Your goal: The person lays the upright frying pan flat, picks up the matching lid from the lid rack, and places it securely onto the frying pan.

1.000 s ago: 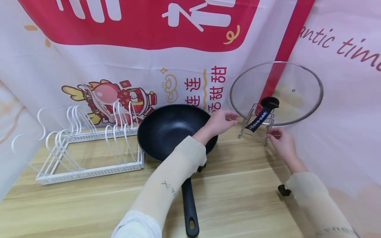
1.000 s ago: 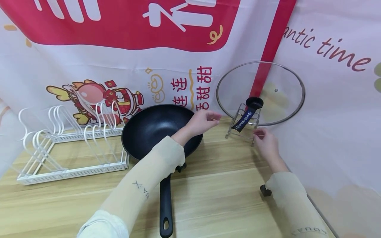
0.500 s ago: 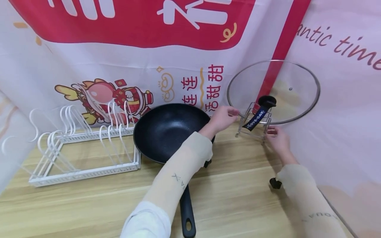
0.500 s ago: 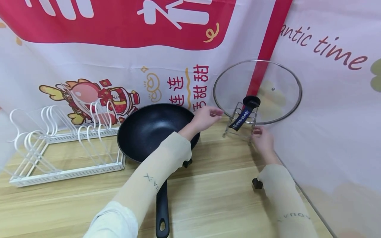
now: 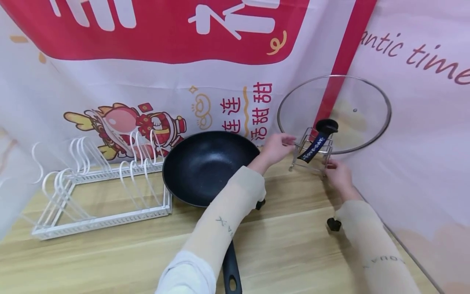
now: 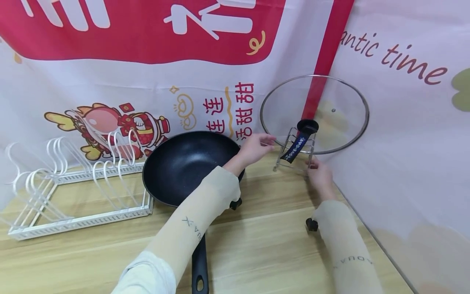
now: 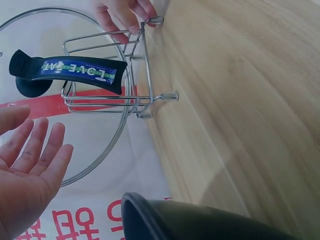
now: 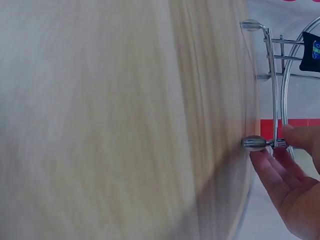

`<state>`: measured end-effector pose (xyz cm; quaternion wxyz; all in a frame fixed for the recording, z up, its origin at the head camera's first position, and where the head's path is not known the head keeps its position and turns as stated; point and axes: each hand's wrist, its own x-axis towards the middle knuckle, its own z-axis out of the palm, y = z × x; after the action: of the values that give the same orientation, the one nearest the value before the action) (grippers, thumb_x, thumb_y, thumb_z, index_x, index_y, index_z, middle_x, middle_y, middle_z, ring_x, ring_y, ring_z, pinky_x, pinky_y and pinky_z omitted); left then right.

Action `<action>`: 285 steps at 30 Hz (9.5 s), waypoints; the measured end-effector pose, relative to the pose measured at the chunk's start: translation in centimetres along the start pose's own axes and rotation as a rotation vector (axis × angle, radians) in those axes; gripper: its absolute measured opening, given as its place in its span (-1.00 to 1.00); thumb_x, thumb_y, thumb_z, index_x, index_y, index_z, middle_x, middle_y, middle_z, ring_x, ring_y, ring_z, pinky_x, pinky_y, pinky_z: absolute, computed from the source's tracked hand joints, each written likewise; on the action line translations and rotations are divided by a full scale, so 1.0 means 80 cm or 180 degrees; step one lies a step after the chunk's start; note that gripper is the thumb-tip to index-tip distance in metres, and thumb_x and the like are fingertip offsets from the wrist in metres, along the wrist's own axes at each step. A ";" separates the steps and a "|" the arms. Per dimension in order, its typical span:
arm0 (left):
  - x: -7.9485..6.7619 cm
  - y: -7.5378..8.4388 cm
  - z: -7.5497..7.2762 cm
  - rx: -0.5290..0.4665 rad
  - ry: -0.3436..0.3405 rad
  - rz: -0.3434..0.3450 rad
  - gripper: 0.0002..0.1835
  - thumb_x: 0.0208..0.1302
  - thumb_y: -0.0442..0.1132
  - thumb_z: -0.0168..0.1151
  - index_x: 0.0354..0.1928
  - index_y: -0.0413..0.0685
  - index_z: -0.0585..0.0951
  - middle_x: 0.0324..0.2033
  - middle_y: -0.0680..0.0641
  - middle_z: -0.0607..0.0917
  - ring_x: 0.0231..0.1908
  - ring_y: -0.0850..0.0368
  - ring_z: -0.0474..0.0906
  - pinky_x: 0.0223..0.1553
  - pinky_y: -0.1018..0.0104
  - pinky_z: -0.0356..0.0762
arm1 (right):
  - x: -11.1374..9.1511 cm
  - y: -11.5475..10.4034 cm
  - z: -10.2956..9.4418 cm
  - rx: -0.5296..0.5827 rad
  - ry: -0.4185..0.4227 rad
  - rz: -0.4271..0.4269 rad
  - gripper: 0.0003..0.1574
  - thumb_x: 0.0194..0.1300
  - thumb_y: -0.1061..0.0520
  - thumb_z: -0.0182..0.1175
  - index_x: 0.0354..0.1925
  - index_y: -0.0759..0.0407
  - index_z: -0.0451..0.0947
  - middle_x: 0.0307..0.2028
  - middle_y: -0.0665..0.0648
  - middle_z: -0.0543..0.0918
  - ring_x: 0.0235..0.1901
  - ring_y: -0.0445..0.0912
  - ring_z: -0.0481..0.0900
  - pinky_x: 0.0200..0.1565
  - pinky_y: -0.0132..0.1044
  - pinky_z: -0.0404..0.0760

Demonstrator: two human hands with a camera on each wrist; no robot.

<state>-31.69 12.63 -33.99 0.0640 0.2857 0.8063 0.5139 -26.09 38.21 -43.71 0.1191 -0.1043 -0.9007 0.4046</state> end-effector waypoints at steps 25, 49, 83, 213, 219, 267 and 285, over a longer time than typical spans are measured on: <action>0.023 -0.002 0.056 -0.0407 0.0309 -0.0181 -0.66 0.36 -0.39 0.33 0.16 -0.15 0.68 0.07 -0.09 0.73 0.02 0.08 0.65 0.02 0.36 0.60 | -0.005 -0.007 0.009 -0.0257 0.0099 0.0263 -0.74 0.26 0.41 0.11 -0.11 0.50 0.62 -0.13 0.45 0.70 -0.06 0.33 0.57 0.13 0.18 0.46; 0.047 0.000 0.066 -0.0213 0.0056 -0.0380 -0.60 0.51 -0.26 0.17 0.33 0.06 0.59 0.21 -0.14 0.64 -0.20 0.21 0.59 -0.38 0.41 0.56 | 0.007 -0.012 -0.001 -0.0202 0.0129 0.0197 -0.73 0.27 0.41 0.14 -0.08 0.48 0.64 -0.07 0.45 0.70 -0.01 0.32 0.56 0.17 0.15 0.46; 0.052 -0.011 0.079 0.0309 0.0244 -0.0120 -0.52 0.42 -0.44 0.20 0.34 -0.04 0.57 0.23 -0.13 0.63 -0.04 0.07 0.62 -0.14 0.38 0.60 | 0.005 -0.007 -0.001 -0.0252 0.0099 0.0220 -0.76 0.34 0.37 0.17 -0.07 0.44 0.66 -0.05 0.42 0.71 -0.01 0.31 0.59 0.19 0.15 0.44; 0.033 0.004 0.052 0.1211 -0.0050 -0.0129 -0.82 0.59 -0.29 0.06 0.01 -0.09 0.64 -0.07 -0.02 0.70 -0.05 0.15 0.59 -0.04 0.31 0.55 | -0.016 -0.021 -0.001 0.0310 -0.0646 0.0294 -0.78 0.40 0.44 0.15 -0.04 0.61 0.54 -0.25 0.40 0.69 -0.39 -0.08 0.68 -0.28 -0.30 0.74; 0.027 0.008 0.048 0.1222 -0.0037 -0.0133 -0.82 0.58 -0.31 0.07 0.03 -0.12 0.64 -0.07 -0.04 0.70 -0.08 0.14 0.57 -0.07 0.32 0.54 | -0.020 -0.023 -0.001 0.0286 -0.0692 0.0242 -0.78 0.41 0.44 0.13 -0.04 0.62 0.55 -0.25 0.40 0.70 -0.38 -0.07 0.69 -0.25 -0.26 0.75; 0.007 0.008 0.035 0.1182 -0.0317 0.0015 -0.79 0.56 -0.41 0.04 0.07 -0.12 0.61 -0.05 -0.05 0.68 -0.06 0.17 0.56 -0.08 0.34 0.57 | -0.035 -0.023 -0.002 -0.0172 -0.0845 -0.0134 -0.84 0.29 0.38 0.28 -0.18 0.50 0.61 -0.39 0.29 0.73 -0.44 0.03 0.71 -0.40 -0.39 0.64; 0.006 0.002 0.032 0.1480 -0.0388 0.0306 -0.82 0.57 -0.38 0.04 0.03 -0.09 0.61 -0.09 -0.02 0.69 -0.13 0.23 0.53 -0.11 0.40 0.52 | -0.041 -0.023 -0.002 -0.0192 -0.0890 -0.0242 -0.83 0.30 0.37 0.27 -0.17 0.51 0.61 -0.37 0.29 0.74 -0.45 0.02 0.72 -0.38 -0.40 0.63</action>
<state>-31.00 15.01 -34.95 0.0205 0.3613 0.8831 0.2988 -23.14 36.19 -42.66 0.0045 -0.0164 -0.9235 0.3832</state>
